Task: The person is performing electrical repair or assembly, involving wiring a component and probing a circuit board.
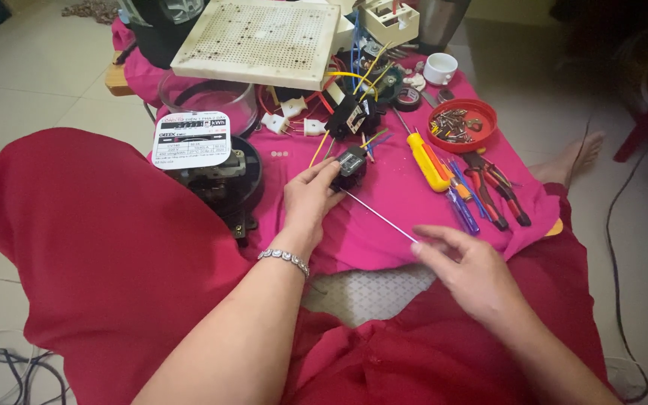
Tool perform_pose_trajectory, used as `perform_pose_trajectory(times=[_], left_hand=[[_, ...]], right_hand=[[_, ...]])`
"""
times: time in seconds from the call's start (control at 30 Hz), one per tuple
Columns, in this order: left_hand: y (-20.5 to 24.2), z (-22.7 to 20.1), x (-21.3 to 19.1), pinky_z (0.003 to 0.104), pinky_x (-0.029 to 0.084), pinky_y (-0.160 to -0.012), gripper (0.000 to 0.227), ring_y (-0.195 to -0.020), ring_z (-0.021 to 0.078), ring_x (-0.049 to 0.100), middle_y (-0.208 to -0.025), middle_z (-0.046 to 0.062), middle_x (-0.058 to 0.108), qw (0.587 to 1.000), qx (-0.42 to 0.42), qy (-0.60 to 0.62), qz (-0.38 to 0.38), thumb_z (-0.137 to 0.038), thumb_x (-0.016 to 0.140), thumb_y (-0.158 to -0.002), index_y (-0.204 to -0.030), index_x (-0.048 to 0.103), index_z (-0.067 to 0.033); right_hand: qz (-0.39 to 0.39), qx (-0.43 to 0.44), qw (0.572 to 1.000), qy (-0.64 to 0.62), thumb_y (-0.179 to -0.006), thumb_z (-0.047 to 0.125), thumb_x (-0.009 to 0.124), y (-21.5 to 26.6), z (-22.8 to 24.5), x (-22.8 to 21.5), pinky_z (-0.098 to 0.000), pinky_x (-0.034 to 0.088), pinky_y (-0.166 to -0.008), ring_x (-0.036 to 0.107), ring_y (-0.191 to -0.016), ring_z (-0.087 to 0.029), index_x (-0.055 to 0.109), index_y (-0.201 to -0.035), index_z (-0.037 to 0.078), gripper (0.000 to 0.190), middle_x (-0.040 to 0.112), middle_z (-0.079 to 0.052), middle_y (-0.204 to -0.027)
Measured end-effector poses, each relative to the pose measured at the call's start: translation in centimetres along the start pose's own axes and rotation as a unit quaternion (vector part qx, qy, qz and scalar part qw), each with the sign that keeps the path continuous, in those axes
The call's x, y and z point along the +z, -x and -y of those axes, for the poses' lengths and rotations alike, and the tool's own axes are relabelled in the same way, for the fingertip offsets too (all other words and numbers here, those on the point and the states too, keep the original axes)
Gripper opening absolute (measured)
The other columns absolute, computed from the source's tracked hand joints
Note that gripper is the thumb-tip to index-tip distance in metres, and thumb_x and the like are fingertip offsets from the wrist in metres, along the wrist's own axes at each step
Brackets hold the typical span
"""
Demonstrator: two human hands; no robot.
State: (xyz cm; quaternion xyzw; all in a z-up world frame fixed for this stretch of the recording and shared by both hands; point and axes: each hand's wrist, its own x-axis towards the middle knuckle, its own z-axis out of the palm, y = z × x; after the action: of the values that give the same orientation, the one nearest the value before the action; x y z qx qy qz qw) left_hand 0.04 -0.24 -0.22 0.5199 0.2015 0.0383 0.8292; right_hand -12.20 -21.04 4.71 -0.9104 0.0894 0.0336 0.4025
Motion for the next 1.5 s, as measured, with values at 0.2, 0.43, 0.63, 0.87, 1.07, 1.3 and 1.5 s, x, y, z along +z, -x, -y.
perform_pose_trajectory(times=[0.2, 0.43, 0.63, 0.87, 1.07, 1.3, 1.5], left_hand=[[0.3, -0.3, 0.0, 0.044, 0.064, -0.082, 0.044, -0.1, 0.0373, 0.073, -0.12, 0.029, 0.071, 1.0, -0.001, -0.001, -0.003, -0.017, 0.081, -0.08, -0.122, 0.075, -0.0038], [0.9, -0.8, 0.2, 0.045, 0.063, -0.085, 0.047, -0.105, 0.039, 0.072, -0.123, 0.031, 0.068, 1.0, 0.0, 0.001, 0.012, -0.018, 0.08, -0.081, -0.125, 0.073, -0.0029], [0.2, -0.3, -0.1, 0.046, 0.064, -0.084, 0.044, -0.101, 0.0406, 0.073, -0.121, 0.031, 0.07, 1.0, -0.001, -0.001, 0.01, -0.018, 0.079, -0.082, -0.124, 0.073, -0.0035], [-0.7, 0.5, -0.4, 0.048, 0.065, -0.08, 0.04, -0.093, 0.0414, 0.075, -0.115, 0.03, 0.07, 1.0, 0.001, 0.013, 0.014, -0.021, 0.072, -0.089, -0.124, 0.073, -0.0015], [-1.9, 1.5, -0.7, 0.047, 0.065, -0.079, 0.039, -0.088, 0.0401, 0.076, -0.111, 0.028, 0.071, 1.0, 0.0, 0.013, 0.015, -0.023, 0.07, -0.09, -0.124, 0.072, -0.0013], [-2.1, 1.5, -0.8, 0.048, 0.065, -0.079, 0.04, -0.086, 0.0396, 0.076, -0.108, 0.027, 0.071, 1.0, -0.003, 0.015, 0.019, -0.023, 0.071, -0.09, -0.123, 0.072, -0.0007], [-1.5, 1.1, -0.6, 0.048, 0.065, -0.078, 0.041, -0.086, 0.0395, 0.076, -0.106, 0.026, 0.07, 1.0, 0.0, 0.01, 0.017, -0.022, 0.074, -0.088, -0.122, 0.072, 0.0007]], right_hand=[[0.011, 0.041, 0.996, 0.082, -0.089, 0.037, 0.067, 1.9, 3.0, -0.9, -0.0429, 0.052, -0.103, 0.071, -0.118, -0.025, 0.079, -0.123, 0.034, 0.036, 0.084, -0.002, -0.105], [0.003, 0.007, 0.997, 0.08, -0.088, 0.037, 0.073, 1.0, 1.9, -0.6, -0.046, 0.053, -0.103, 0.07, -0.118, -0.026, 0.077, -0.127, 0.032, 0.04, 0.082, -0.006, -0.106], [0.0, -0.022, 0.993, 0.112, -0.082, 0.032, 0.075, 1.2, 1.6, -0.8, -0.0463, 0.054, -0.101, 0.07, -0.118, -0.028, 0.079, -0.121, 0.03, 0.039, 0.082, -0.007, -0.107], [0.024, 0.025, 0.997, 0.072, -0.094, 0.037, 0.06, 1.5, 2.5, -0.6, -0.0448, 0.05, -0.106, 0.067, -0.123, -0.025, 0.079, -0.122, 0.033, 0.034, 0.082, 0.0, -0.112], [-0.027, -0.04, 0.992, 0.117, -0.081, 0.034, 0.078, 1.4, 1.9, -0.9, -0.0441, 0.053, -0.101, 0.07, -0.116, -0.026, 0.08, -0.119, 0.034, 0.038, 0.08, -0.003, -0.105], [0.028, 0.015, 0.992, 0.125, -0.092, 0.038, 0.061, 1.6, 2.7, -1.2, -0.0471, 0.051, -0.106, 0.069, -0.119, -0.027, 0.078, -0.124, 0.032, 0.037, 0.083, -0.002, -0.106], [0.005, -0.062, 0.985, 0.163, -0.083, 0.03, 0.075, 0.9, 2.0, -1.0, -0.0489, 0.052, -0.102, 0.067, -0.119, -0.032, 0.074, -0.128, 0.03, 0.045, 0.077, -0.008, -0.112]])
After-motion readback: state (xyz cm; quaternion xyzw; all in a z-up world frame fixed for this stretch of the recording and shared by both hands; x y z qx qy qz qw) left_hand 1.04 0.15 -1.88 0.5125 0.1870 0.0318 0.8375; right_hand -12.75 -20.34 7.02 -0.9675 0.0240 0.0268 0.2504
